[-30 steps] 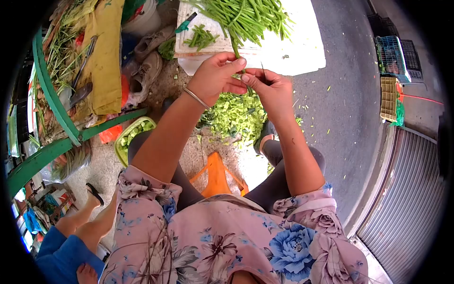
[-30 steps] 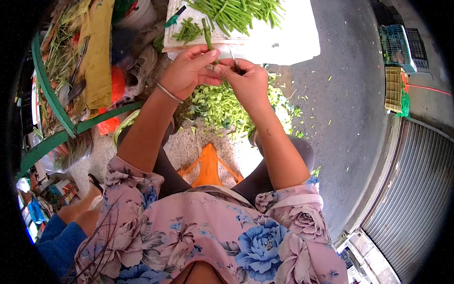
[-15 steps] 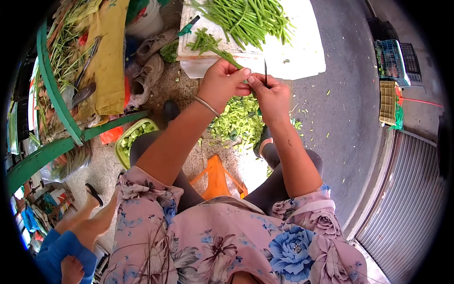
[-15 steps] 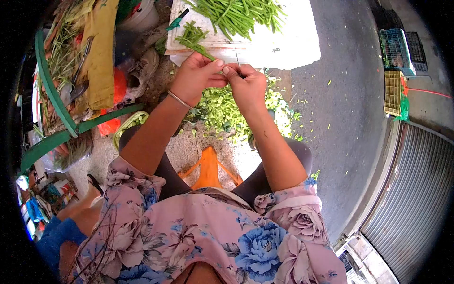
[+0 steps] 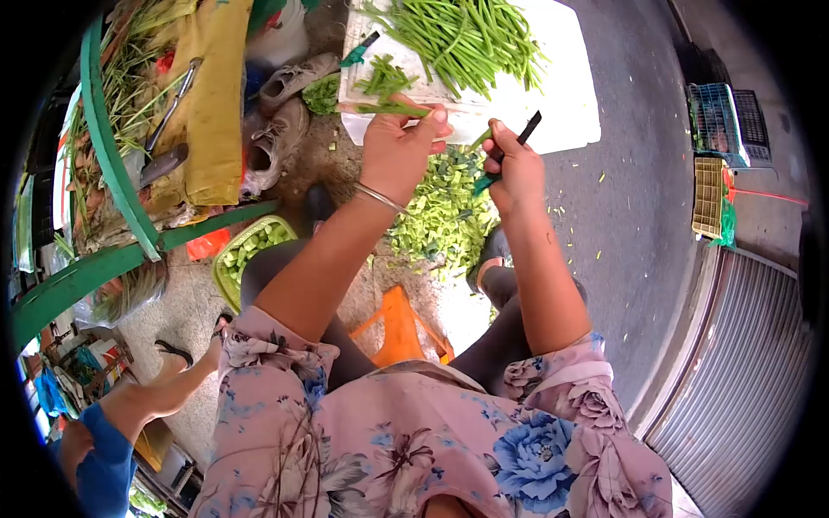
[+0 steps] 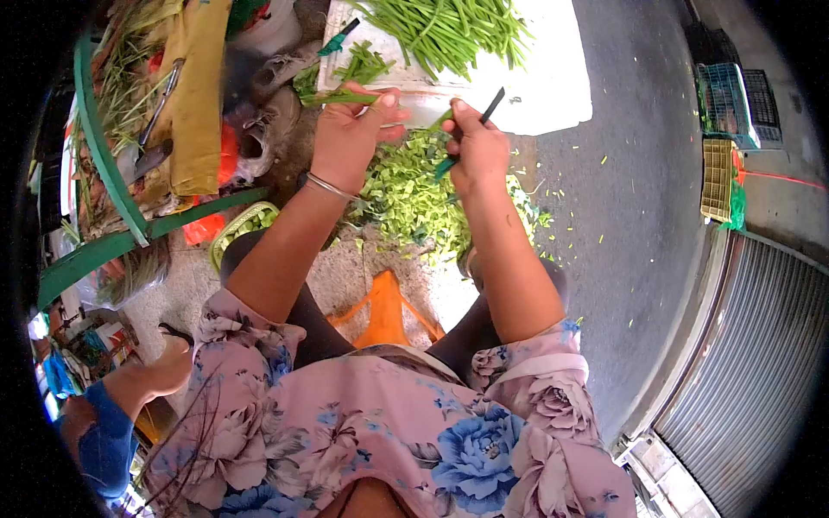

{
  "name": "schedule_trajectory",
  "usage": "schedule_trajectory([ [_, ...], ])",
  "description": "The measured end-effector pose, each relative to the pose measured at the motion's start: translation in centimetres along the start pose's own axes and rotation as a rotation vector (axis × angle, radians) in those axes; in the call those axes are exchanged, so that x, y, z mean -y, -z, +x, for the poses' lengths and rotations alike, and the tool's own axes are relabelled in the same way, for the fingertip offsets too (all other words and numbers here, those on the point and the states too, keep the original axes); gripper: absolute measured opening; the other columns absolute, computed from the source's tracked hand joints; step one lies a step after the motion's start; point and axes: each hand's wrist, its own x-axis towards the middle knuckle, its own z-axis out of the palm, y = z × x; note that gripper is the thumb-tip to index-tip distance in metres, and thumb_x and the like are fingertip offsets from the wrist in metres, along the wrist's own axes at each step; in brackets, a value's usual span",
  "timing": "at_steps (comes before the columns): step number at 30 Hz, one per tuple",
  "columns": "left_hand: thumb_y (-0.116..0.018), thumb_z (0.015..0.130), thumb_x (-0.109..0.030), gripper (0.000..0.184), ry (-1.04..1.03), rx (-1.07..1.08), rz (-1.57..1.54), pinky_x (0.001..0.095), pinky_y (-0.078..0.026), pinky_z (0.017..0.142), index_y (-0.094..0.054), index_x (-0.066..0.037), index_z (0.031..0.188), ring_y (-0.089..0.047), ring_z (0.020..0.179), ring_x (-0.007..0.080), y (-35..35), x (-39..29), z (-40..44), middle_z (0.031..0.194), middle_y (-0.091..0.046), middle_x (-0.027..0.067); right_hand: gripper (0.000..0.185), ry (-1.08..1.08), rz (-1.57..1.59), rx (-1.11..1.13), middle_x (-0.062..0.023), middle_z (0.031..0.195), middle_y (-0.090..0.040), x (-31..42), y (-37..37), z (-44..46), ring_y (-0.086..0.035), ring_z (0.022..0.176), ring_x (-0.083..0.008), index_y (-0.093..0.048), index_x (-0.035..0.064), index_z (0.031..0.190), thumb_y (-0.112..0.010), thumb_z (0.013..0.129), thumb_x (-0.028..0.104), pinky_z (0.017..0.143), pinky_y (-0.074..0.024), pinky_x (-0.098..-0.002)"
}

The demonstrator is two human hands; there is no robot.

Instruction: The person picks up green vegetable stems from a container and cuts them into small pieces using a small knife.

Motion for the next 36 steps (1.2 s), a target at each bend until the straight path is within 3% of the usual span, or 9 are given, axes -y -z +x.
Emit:
schedule_trajectory([
  [5,-0.063,0.076,-0.008,0.023,0.023,-0.190,-0.106,0.0288,-0.053,0.064,-0.047,-0.001,0.090,-0.062,0.077,0.0205,3.1,-2.5,1.5,0.085,-0.060,0.0124,0.020,0.014,-0.158,-0.216,-0.0042,0.075,-0.060,-1.5,0.1,4.4,-0.056,0.062,-0.0094,-0.058,-0.0010,0.093,-0.060,0.079,0.012,0.041,-0.0305,-0.0192],
  [8,-0.065,0.074,-0.006,0.028,0.008,-0.230,-0.112,0.0246,-0.050,0.058,-0.048,-0.006,0.096,-0.061,0.073,0.0174,4.4,-3.6,1.8,0.083,-0.061,0.0105,0.024,0.012,-0.209,-0.118,-0.0070,0.077,-0.060,-2.3,-4.2,7.0,-0.058,0.064,-0.0130,-0.056,-0.0033,0.095,-0.060,0.078,0.014,0.042,-0.0305,-0.0225],
  [11,-0.065,0.074,-0.007,0.025,0.011,-0.227,-0.097,0.0210,-0.046,0.052,-0.050,-0.008,0.094,-0.060,0.067,0.0136,5.5,-3.5,2.0,0.082,-0.061,0.0083,0.015,0.024,-0.195,-0.067,-0.0090,0.059,-0.058,-3.3,-9.0,9.4,-0.041,0.042,-0.0105,-0.060,-0.0029,0.082,-0.061,0.077,0.012,0.039,-0.0293,-0.0238],
  [13,-0.066,0.074,-0.010,0.022,0.066,-0.155,-0.070,0.0217,-0.046,0.051,-0.052,-0.007,0.091,-0.059,0.066,0.0118,5.9,-3.9,2.1,0.080,-0.061,0.0067,0.018,-0.107,-0.291,0.043,-0.0092,0.066,-0.060,-3.1,-10.1,10.1,-0.046,0.046,-0.0110,-0.059,-0.0021,0.085,-0.060,0.077,0.015,0.039,-0.0299,-0.0229],
  [19,-0.068,0.073,-0.015,0.021,0.150,-0.170,0.014,0.0200,-0.042,0.050,-0.053,-0.008,0.086,-0.056,0.063,0.0094,4.9,-4.8,1.6,0.078,-0.060,0.0027,0.029,0.038,-0.458,0.337,-0.0081,0.077,-0.062,0.6,-7.4,-0.2,-0.057,0.061,-0.0121,-0.057,-0.0028,0.093,-0.062,0.079,0.021,0.043,-0.0347,-0.0185],
  [24,-0.069,0.073,-0.018,0.021,0.218,0.005,0.070,0.0201,-0.041,0.049,-0.053,-0.009,0.081,-0.054,0.061,0.0084,2.5,-3.1,0.5,0.074,-0.058,0.0000,0.017,0.218,-0.404,0.358,-0.0041,0.074,-0.061,0.6,-4.4,-4.3,-0.054,0.058,-0.0086,-0.061,-0.0031,0.086,-0.065,0.075,0.009,0.051,-0.0421,-0.0194],
  [31,-0.070,0.071,-0.016,0.021,0.276,0.213,0.098,0.0219,-0.044,0.049,-0.056,-0.002,0.077,-0.052,0.055,0.0090,0.4,-1.1,-0.1,0.067,-0.056,0.0025,0.010,0.412,-0.628,0.198,-0.0007,0.063,-0.058,1.1,-0.6,-5.1,-0.050,0.055,-0.0060,-0.062,0.0002,0.081,-0.062,0.077,0.010,0.051,-0.0407,-0.0190],
  [33,-0.069,0.072,-0.016,0.020,0.337,0.315,0.088,0.0218,-0.044,0.051,-0.057,-0.002,0.080,-0.052,0.055,0.0090,0.3,-1.0,-0.1,0.067,-0.056,0.0023,0.010,0.344,-0.604,0.160,-0.0007,0.062,-0.057,1.4,0.2,-4.5,-0.050,0.054,-0.0061,-0.062,0.0012,0.080,-0.061,0.078,0.011,0.050,-0.0406,-0.0196],
  [36,-0.066,0.075,-0.016,0.019,0.402,0.421,0.123,0.0214,-0.045,0.054,-0.056,-0.003,0.085,-0.052,0.058,0.0090,0.0,-1.3,0.0,0.071,-0.056,0.0021,0.011,0.383,-0.545,0.241,-0.0003,0.063,-0.056,2.3,1.6,-2.8,-0.049,0.054,-0.0066,-0.062,0.0004,0.081,-0.061,0.079,0.011,0.050,-0.0403,-0.0198],
])
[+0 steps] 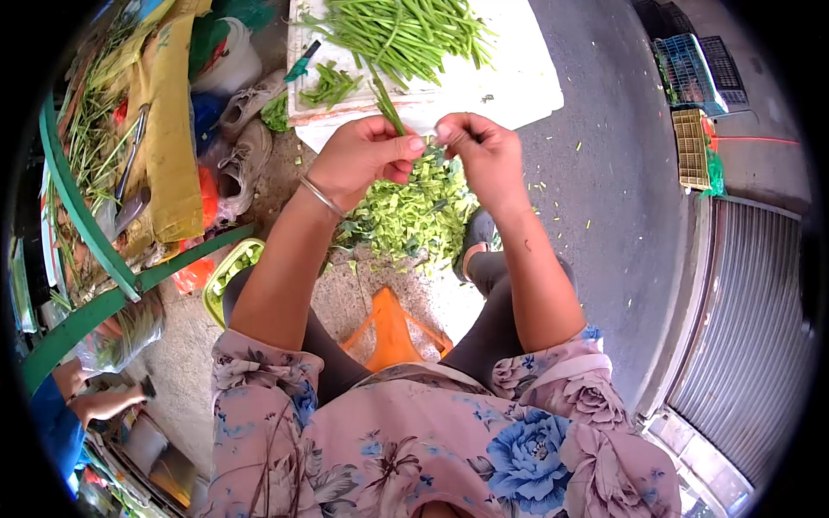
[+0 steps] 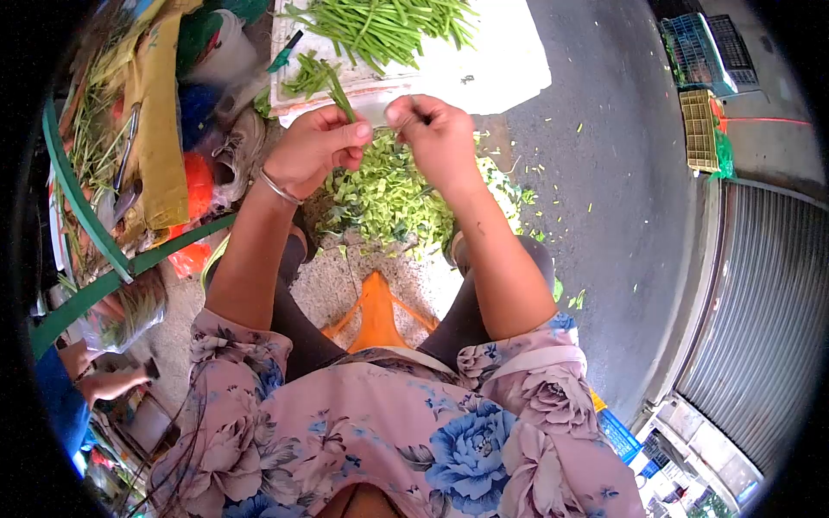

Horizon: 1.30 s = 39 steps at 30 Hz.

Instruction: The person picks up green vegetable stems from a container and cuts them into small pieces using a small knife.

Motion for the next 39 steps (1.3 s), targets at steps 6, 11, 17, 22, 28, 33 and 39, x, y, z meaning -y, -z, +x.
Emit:
schedule_trajectory([
  [6,-0.061,0.079,-0.011,0.024,-0.001,0.005,-0.015,0.0231,-0.047,0.059,-0.053,-0.002,0.100,-0.055,0.068,0.0119,0.3,-0.1,0.6,0.086,-0.059,0.0082,0.019,-0.013,-0.029,-0.419,-0.0044,0.066,-0.058,0.0,6.0,2.3,-0.050,0.054,-0.0085,-0.061,-0.0021,0.080,-0.063,0.077,0.017,0.048,-0.0401,-0.0207],
  [11,-0.059,0.079,-0.007,0.026,-0.114,-0.115,-0.063,0.0262,-0.050,0.064,-0.046,-0.003,0.102,-0.058,0.075,0.0178,0.0,0.0,1.2,0.091,-0.058,0.0135,0.043,-0.043,-0.238,-0.099,-0.0043,0.064,-0.057,-1.8,5.0,1.3,-0.045,0.047,-0.0068,-0.056,0.0011,0.108,-0.067,0.074,0.025,0.044,-0.0374,-0.0204],
  [17,-0.053,0.085,-0.016,0.017,-0.083,-0.193,-0.231,0.0286,-0.051,0.063,-0.047,-0.003,0.092,-0.059,0.073,0.0195,0.2,0.0,2.0,0.080,-0.056,0.0082,0.044,-0.108,0.060,0.126,0.0031,0.070,-0.049,-0.5,0.5,-1.2,-0.040,0.057,-0.0036,-0.043,0.0096,0.125,-0.051,0.086,0.028,0.052,-0.0332,-0.0166],
  [22,-0.053,0.085,-0.017,0.019,-0.066,-0.130,-0.302,0.0294,-0.048,0.064,-0.047,0.000,0.088,-0.056,0.073,0.0188,0.9,0.1,1.9,0.078,-0.053,0.0084,0.038,0.006,0.181,0.210,0.0002,0.099,-0.057,-0.8,-1.1,-1.9,-0.046,0.084,-0.0026,-0.045,0.0054,0.122,-0.051,0.087,0.016,0.073,-0.0380,-0.0169],
  [28,-0.052,0.086,-0.018,0.016,-0.048,-0.049,-0.370,0.0250,-0.046,0.065,-0.051,-0.002,0.087,-0.053,0.071,0.0134,1.1,0.0,1.9,0.077,-0.054,0.0049,0.037,-0.047,0.228,0.230,0.0006,0.098,-0.058,-0.1,-1.5,-2.0,-0.047,0.079,-0.0024,-0.049,0.0085,0.120,-0.056,0.084,0.016,0.070,-0.0390,-0.0164],
  [33,-0.051,0.086,-0.018,0.017,-0.055,-0.018,-0.380,0.0261,-0.046,0.065,-0.052,-0.001,0.086,-0.053,0.072,0.0136,1.4,0.2,2.0,0.078,-0.054,0.0062,0.037,-0.067,0.238,0.279,0.0054,0.081,-0.054,-0.1,-1.3,-2.0,-0.043,0.068,-0.0025,-0.050,0.0099,0.119,-0.057,0.083,0.016,0.063,-0.0379,-0.0165],
  [39,-0.050,0.087,-0.018,0.016,-0.033,0.010,-0.338,0.0211,-0.045,0.063,-0.053,-0.004,0.094,-0.051,0.069,0.0083,1.5,0.3,2.0,0.079,-0.055,0.0002,0.035,-0.147,0.252,0.279,0.0078,0.065,-0.044,0.5,-0.9,-1.8,-0.033,0.056,-0.0019,-0.050,0.0074,0.119,-0.053,0.086,0.018,0.049,-0.0272,-0.0153],
])
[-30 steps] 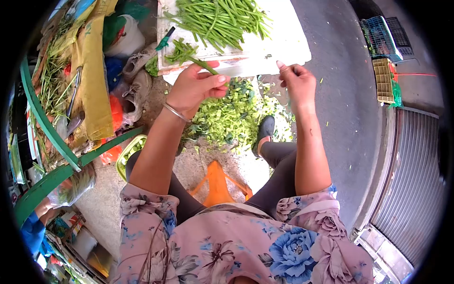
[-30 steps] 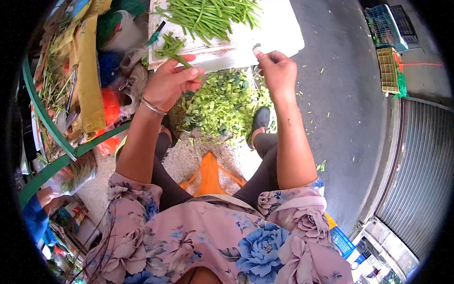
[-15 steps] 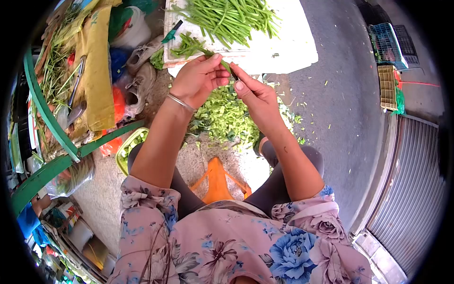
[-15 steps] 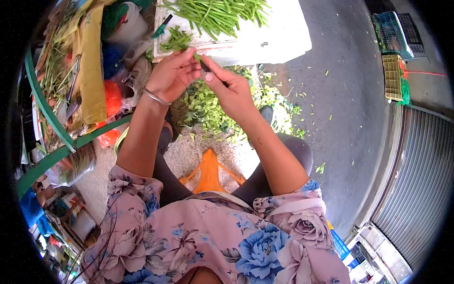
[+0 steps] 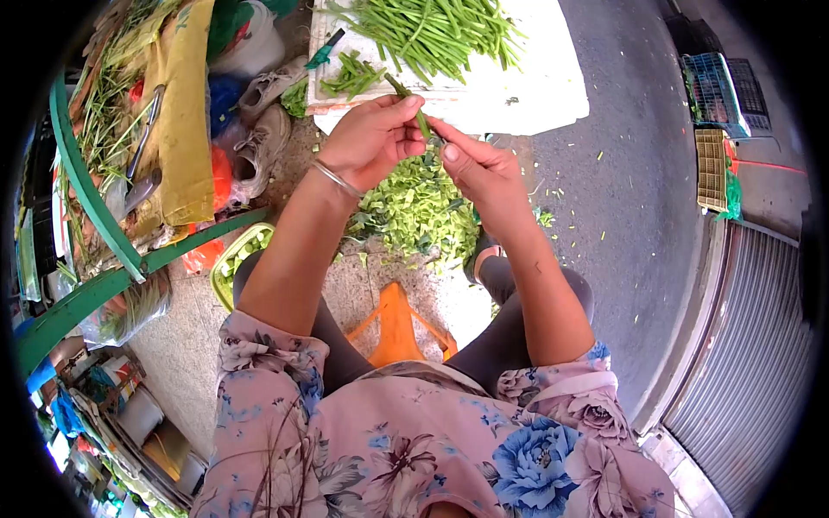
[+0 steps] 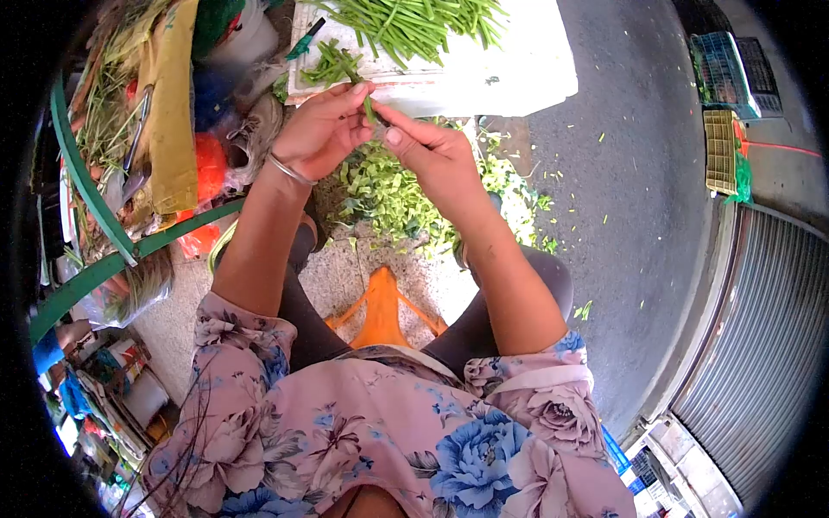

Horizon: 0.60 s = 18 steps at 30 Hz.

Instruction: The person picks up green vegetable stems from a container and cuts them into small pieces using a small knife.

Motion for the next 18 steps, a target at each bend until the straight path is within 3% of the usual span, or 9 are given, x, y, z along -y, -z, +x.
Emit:
schedule_trajectory([
  [2,-0.050,0.087,-0.019,0.021,0.025,0.044,0.078,0.0212,-0.045,0.061,-0.053,-0.003,0.100,-0.052,0.066,0.0076,-0.1,-0.4,-0.3,0.080,-0.055,0.0004,0.034,-0.040,0.022,-0.010,0.0079,0.062,-0.041,0.4,0.6,0.0,-0.031,0.052,-0.0017,-0.050,0.0062,0.118,-0.051,0.086,0.019,0.045,-0.0242,-0.0156],
  [4,-0.050,0.087,-0.019,0.023,0.039,0.083,0.099,0.0213,-0.046,0.060,-0.052,-0.003,0.103,-0.053,0.066,0.0078,-0.3,-0.5,-0.4,0.080,-0.056,0.0007,0.033,-0.064,0.212,-0.177,0.0066,0.061,-0.045,0.7,1.7,0.4,-0.034,0.050,-0.0016,-0.054,0.0082,0.114,-0.056,0.083,0.019,0.043,-0.0275,-0.0163],
  [8,-0.050,0.087,-0.018,0.032,-0.004,0.119,0.108,0.0211,-0.046,0.059,-0.048,-0.001,0.114,-0.054,0.066,0.0084,-0.6,-0.7,-0.5,0.082,-0.057,0.0016,0.035,0.029,0.249,-0.617,0.0060,0.059,-0.042,0.4,3.8,1.3,-0.031,0.047,-0.0019,-0.051,0.0065,0.117,-0.053,0.085,0.021,0.039,-0.0245,-0.0168],
  [10,-0.050,0.087,-0.018,0.032,-0.021,0.043,0.102,0.0207,-0.046,0.060,-0.048,-0.001,0.114,-0.054,0.067,0.0084,-0.8,-0.8,-0.5,0.083,-0.057,0.0016,0.035,0.067,0.220,-0.576,0.0054,0.062,-0.044,0.6,3.4,1.0,-0.032,0.047,-0.0016,-0.051,0.0090,0.117,-0.054,0.085,0.022,0.039,-0.0250,-0.0165],
  [11,-0.050,0.087,-0.018,0.033,-0.039,-0.032,0.097,0.0203,-0.046,0.061,-0.047,0.000,0.114,-0.054,0.068,0.0084,-0.9,-0.9,-0.4,0.084,-0.057,0.0016,0.036,0.038,0.156,-0.418,0.0054,0.064,-0.046,0.5,2.6,0.5,-0.033,0.049,-0.0015,-0.051,0.0102,0.117,-0.055,0.084,0.022,0.041,-0.0263,-0.0162],
  [12,-0.050,0.087,-0.018,0.033,-0.040,-0.034,0.096,0.0203,-0.046,0.061,-0.047,0.000,0.114,-0.054,0.068,0.0084,-0.9,-0.9,-0.4,0.084,-0.057,0.0016,0.036,0.005,0.094,-0.261,0.0054,0.067,-0.048,0.4,1.6,0.1,-0.034,0.050,-0.0015,-0.051,0.0113,0.118,-0.056,0.083,0.022,0.042,-0.0276,-0.0158],
  [16,-0.049,0.087,-0.016,0.031,-0.073,-0.021,0.045,0.0194,-0.046,0.063,-0.048,0.000,0.113,-0.054,0.073,0.0079,-0.4,-0.7,0.0,0.087,-0.058,0.0017,0.038,0.098,0.064,-0.070,0.0059,0.076,-0.054,-1.1,-0.3,-0.3,-0.040,0.061,-0.0019,-0.050,0.0106,0.119,-0.058,0.082,0.017,0.056,-0.0361,-0.0158],
  [17,-0.049,0.087,-0.016,0.030,-0.079,0.014,0.030,0.0194,-0.047,0.064,-0.048,0.000,0.113,-0.054,0.074,0.0078,-0.3,-0.7,0.0,0.088,-0.058,0.0018,0.037,0.132,0.000,-0.076,0.0064,0.069,-0.045,-1.1,-0.6,-0.3,-0.037,0.061,-0.0027,-0.047,0.0065,0.120,-0.054,0.085,0.015,0.055,-0.0317,-0.0159],
  [18,-0.049,0.087,-0.016,0.030,-0.080,0.012,0.029,0.0194,-0.047,0.064,-0.048,0.000,0.113,-0.054,0.074,0.0078,-0.3,-0.7,0.0,0.088,-0.058,0.0018,0.037,0.132,0.000,-0.074,0.0064,0.069,-0.045,-0.9,-0.6,-0.3,-0.037,0.061,-0.0027,-0.047,0.0065,0.120,-0.054,0.085,0.015,0.055,-0.0317,-0.0159],
])
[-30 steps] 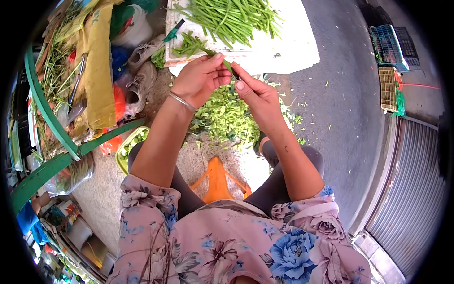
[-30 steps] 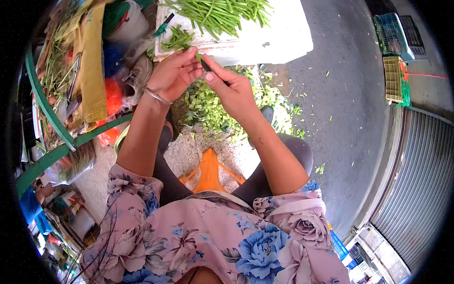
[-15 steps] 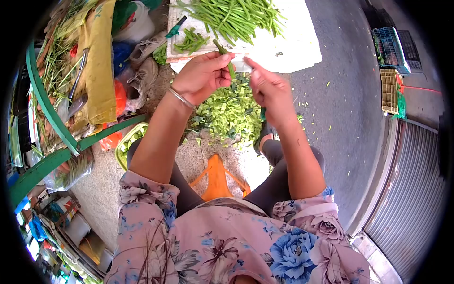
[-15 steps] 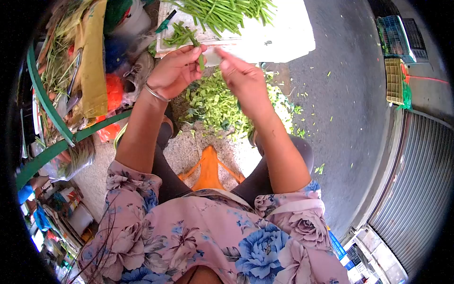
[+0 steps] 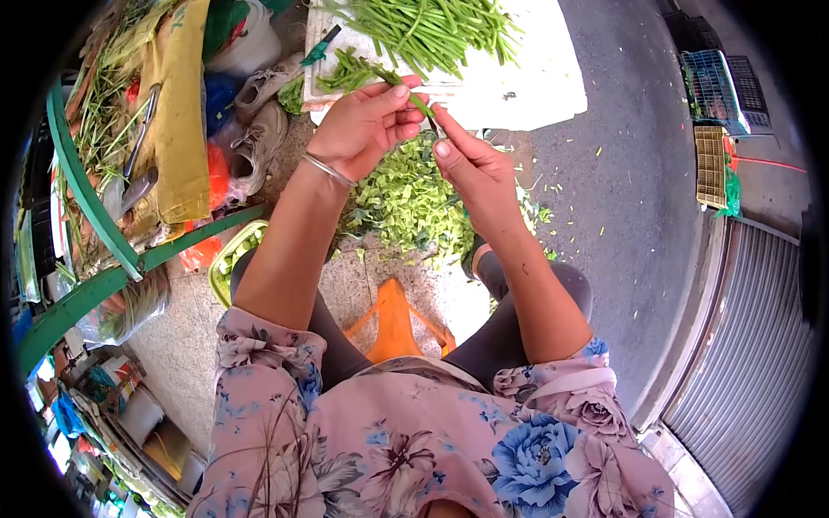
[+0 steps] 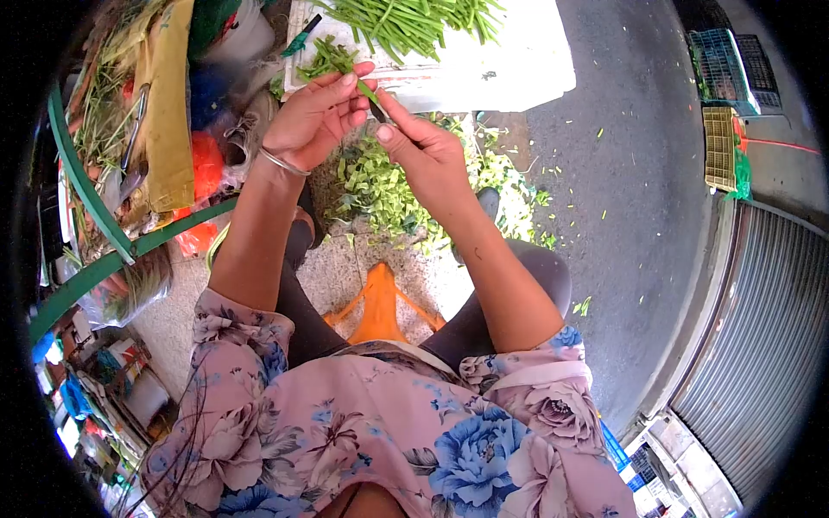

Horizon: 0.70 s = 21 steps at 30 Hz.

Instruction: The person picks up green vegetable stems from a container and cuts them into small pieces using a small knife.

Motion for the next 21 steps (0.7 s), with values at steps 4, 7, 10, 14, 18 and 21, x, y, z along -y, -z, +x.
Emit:
schedule_trajectory([
  [4,-0.049,0.087,-0.016,0.030,0.010,-0.007,0.019,0.0193,-0.047,0.066,-0.048,0.000,0.113,-0.054,0.073,0.0074,0.1,0.0,0.0,0.089,-0.059,0.0027,0.035,-0.036,0.024,-0.009,0.0070,0.071,-0.047,-0.1,0.1,0.1,-0.036,0.061,-0.0019,-0.049,0.0054,0.118,-0.054,0.085,0.013,0.054,-0.0310,-0.0158],
  [7,-0.049,0.087,-0.016,0.030,0.032,-0.030,0.036,0.0191,-0.048,0.066,-0.049,0.000,0.113,-0.054,0.073,0.0073,-0.1,-0.1,-0.1,0.088,-0.058,0.0025,0.034,-0.031,-0.022,-0.009,0.0077,0.072,-0.047,-0.5,0.4,0.2,-0.035,0.060,-0.0012,-0.050,0.0051,0.117,-0.055,0.084,0.012,0.053,-0.0300,-0.0153],
  [10,-0.050,0.086,-0.016,0.030,0.055,-0.065,0.050,0.0197,-0.048,0.065,-0.050,-0.001,0.112,-0.054,0.073,0.0075,-0.3,-0.1,-0.2,0.086,-0.057,0.0019,0.033,-0.001,-0.099,-0.004,0.0085,0.069,-0.046,-0.7,0.4,0.2,-0.034,0.058,-0.0007,-0.051,0.0048,0.117,-0.054,0.085,0.012,0.051,-0.0279,-0.0150],
  [14,-0.052,0.086,-0.016,0.030,0.075,-0.001,0.116,0.0212,-0.049,0.064,-0.051,-0.001,0.112,-0.055,0.071,0.0078,0.4,-0.3,-0.4,0.082,-0.056,0.0013,0.029,-0.123,0.024,0.033,0.0084,0.065,-0.048,-0.3,0.8,0.3,-0.035,0.053,-0.0002,-0.056,0.0079,0.112,-0.055,0.084,0.016,0.046,-0.0286,-0.0148],
  [18,-0.052,0.085,-0.015,0.033,0.106,0.057,0.163,0.0212,-0.049,0.063,-0.049,0.000,0.114,-0.055,0.067,0.0083,-0.2,-0.6,-0.8,0.083,-0.056,0.0022,0.031,-0.213,0.275,-0.109,0.0067,0.061,-0.046,0.7,2.5,1.0,-0.035,0.050,-0.0013,-0.054,0.0066,0.114,-0.054,0.085,0.018,0.042,-0.0270,-0.0160],
  [21,-0.052,0.085,-0.014,0.034,0.058,0.041,0.114,0.0209,-0.049,0.062,-0.047,0.000,0.115,-0.055,0.066,0.0086,-0.1,-0.6,-0.9,0.085,-0.057,0.0027,0.033,-0.065,0.265,-0.490,0.0062,0.062,-0.045,1.0,3.6,1.7,-0.033,0.049,-0.0014,-0.052,0.0076,0.116,-0.054,0.085,0.019,0.041,-0.0269,-0.0167],
])
